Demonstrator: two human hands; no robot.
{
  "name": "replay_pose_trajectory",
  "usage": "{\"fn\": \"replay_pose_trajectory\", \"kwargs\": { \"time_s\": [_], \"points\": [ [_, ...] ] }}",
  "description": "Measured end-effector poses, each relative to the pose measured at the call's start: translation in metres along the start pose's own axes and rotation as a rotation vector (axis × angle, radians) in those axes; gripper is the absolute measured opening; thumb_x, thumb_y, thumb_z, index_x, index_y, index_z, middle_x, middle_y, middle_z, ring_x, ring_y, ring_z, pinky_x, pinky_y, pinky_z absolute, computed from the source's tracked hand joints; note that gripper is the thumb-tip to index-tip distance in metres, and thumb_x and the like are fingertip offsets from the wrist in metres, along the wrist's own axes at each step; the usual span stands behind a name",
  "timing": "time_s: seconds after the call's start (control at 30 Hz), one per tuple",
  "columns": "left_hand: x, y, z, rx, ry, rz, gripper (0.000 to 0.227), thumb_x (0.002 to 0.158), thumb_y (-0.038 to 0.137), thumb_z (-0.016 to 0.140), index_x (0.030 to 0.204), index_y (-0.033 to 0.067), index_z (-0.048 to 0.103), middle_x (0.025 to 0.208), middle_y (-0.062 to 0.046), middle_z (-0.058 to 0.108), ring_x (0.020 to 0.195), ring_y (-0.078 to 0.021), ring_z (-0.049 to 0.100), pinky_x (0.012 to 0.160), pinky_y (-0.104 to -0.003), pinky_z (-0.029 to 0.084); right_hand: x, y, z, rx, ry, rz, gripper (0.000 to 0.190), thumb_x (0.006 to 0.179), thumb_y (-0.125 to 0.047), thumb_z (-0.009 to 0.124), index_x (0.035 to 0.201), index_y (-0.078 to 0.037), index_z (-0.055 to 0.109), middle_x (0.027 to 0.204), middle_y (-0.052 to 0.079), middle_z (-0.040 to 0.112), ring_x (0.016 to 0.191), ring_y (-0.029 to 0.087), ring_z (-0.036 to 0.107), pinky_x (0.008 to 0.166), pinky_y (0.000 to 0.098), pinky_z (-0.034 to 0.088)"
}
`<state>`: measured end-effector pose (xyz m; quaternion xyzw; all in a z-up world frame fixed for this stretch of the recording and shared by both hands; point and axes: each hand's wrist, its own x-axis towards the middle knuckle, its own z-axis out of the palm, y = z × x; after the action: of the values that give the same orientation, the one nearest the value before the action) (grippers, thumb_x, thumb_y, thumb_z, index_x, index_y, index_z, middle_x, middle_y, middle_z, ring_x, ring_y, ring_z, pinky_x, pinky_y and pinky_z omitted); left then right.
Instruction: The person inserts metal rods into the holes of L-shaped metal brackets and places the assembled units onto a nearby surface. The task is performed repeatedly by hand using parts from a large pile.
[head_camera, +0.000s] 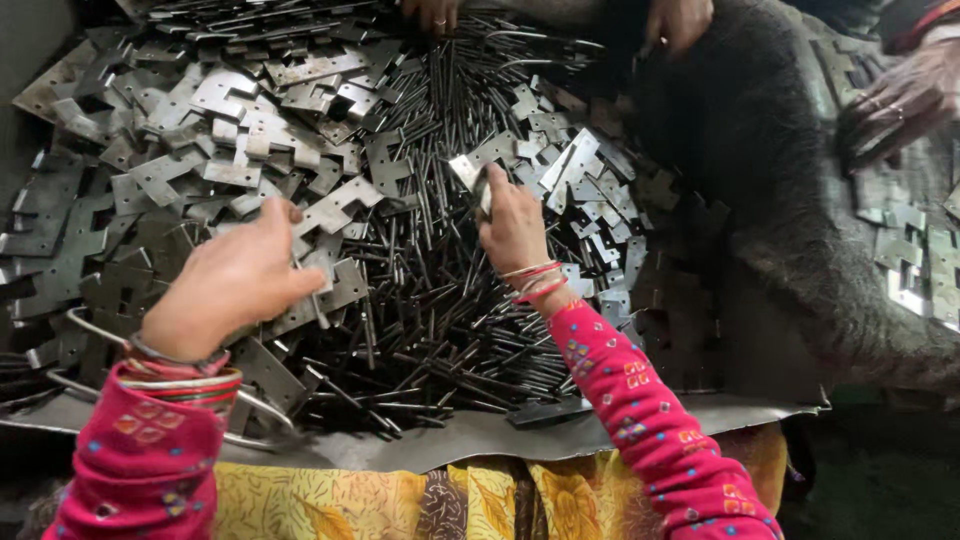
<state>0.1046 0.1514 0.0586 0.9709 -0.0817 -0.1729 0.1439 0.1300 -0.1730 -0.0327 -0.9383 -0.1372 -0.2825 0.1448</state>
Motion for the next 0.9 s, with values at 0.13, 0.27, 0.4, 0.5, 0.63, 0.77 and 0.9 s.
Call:
{"fn": "replay_pose_trajectory", "kwargs": {
  "time_s": [0.13,0.27,0.4,0.5,0.63,0.77,0.9],
  "points": [
    [-0.004,-0.016,-0.016,-0.056,0.069,-0.028,0.074,0.082,0.033,0.075,0.139,0.0011,0.041,0.104,-0.027,0.072,0.104,-0.0418,0.069,0.091,-0.050,0.053,0.003,0.004,-0.014,0.012,-0.057,0.115,0.063,0.080,0.002,0.069,0.140,0.000,0.049,0.084,0.017,0.069,0.076,0.030,0.065,0.070,0.0439,0.053],
    [-0.016,-0.034,-0.029,0.010,0.103,-0.081,0.059,0.085,0.029,0.074,0.132,0.0000,0.053,0.108,-0.020,0.076,0.104,-0.0377,0.071,0.092,-0.050,0.055,0.006,0.013,-0.071,0.275,0.030,0.197,0.052,0.093,-0.001,0.073,0.142,-0.006,0.055,0.084,0.012,0.072,0.073,0.022,0.068,0.064,0.0362,0.054],
    [-0.021,-0.041,-0.044,-0.020,0.105,-0.092,0.054,0.089,0.027,0.071,0.139,0.0077,0.061,0.117,-0.014,0.074,0.093,-0.0316,0.075,0.093,-0.046,0.055,0.006,0.031,-0.121,0.776,0.229,0.353,0.048,0.096,-0.003,0.076,0.139,-0.007,0.055,0.098,0.009,0.073,0.081,0.017,0.070,0.069,0.0308,0.058],
    [-0.022,-0.040,-0.055,-0.240,0.101,-0.068,0.045,0.094,0.021,0.070,0.139,0.0127,0.067,0.114,-0.014,0.075,0.096,-0.0277,0.072,0.089,-0.043,0.056,-0.001,0.047,-0.138,1.282,0.418,0.613,0.035,0.098,-0.002,0.073,0.130,-0.002,0.057,0.103,0.012,0.072,0.090,0.023,0.073,0.082,0.0385,0.064],
    [-0.018,-0.022,-0.052,-0.917,0.067,0.091,0.049,0.094,0.005,0.064,0.142,0.0095,0.060,0.106,-0.016,0.073,0.091,-0.0243,0.071,0.082,-0.035,0.061,-0.011,0.051,-0.131,1.639,0.101,0.922,0.031,0.098,-0.006,0.068,0.123,0.009,0.057,0.109,0.019,0.072,0.093,0.030,0.074,0.087,0.0404,0.064],
    [-0.010,0.006,-0.032,-1.157,0.029,0.339,0.062,0.089,-0.005,0.063,0.149,0.0051,0.051,0.118,-0.016,0.066,0.098,-0.0225,0.070,0.087,-0.031,0.061,-0.030,0.022,-0.112,1.527,-0.173,0.973,0.034,0.097,-0.016,0.065,0.124,0.001,0.053,0.112,0.017,0.069,0.099,0.029,0.074,0.083,0.0465,0.064],
    [0.001,0.042,0.002,-1.527,-0.145,0.419,0.072,0.078,-0.012,0.056,0.146,0.0072,0.044,0.125,-0.015,0.064,0.093,-0.0268,0.073,0.076,-0.036,0.065,-0.027,0.000,-0.110,1.517,-0.217,1.035,0.036,0.100,-0.020,0.063,0.125,0.004,0.053,0.110,0.019,0.072,0.101,0.032,0.074,0.080,0.0477,0.064]
  ]
}}
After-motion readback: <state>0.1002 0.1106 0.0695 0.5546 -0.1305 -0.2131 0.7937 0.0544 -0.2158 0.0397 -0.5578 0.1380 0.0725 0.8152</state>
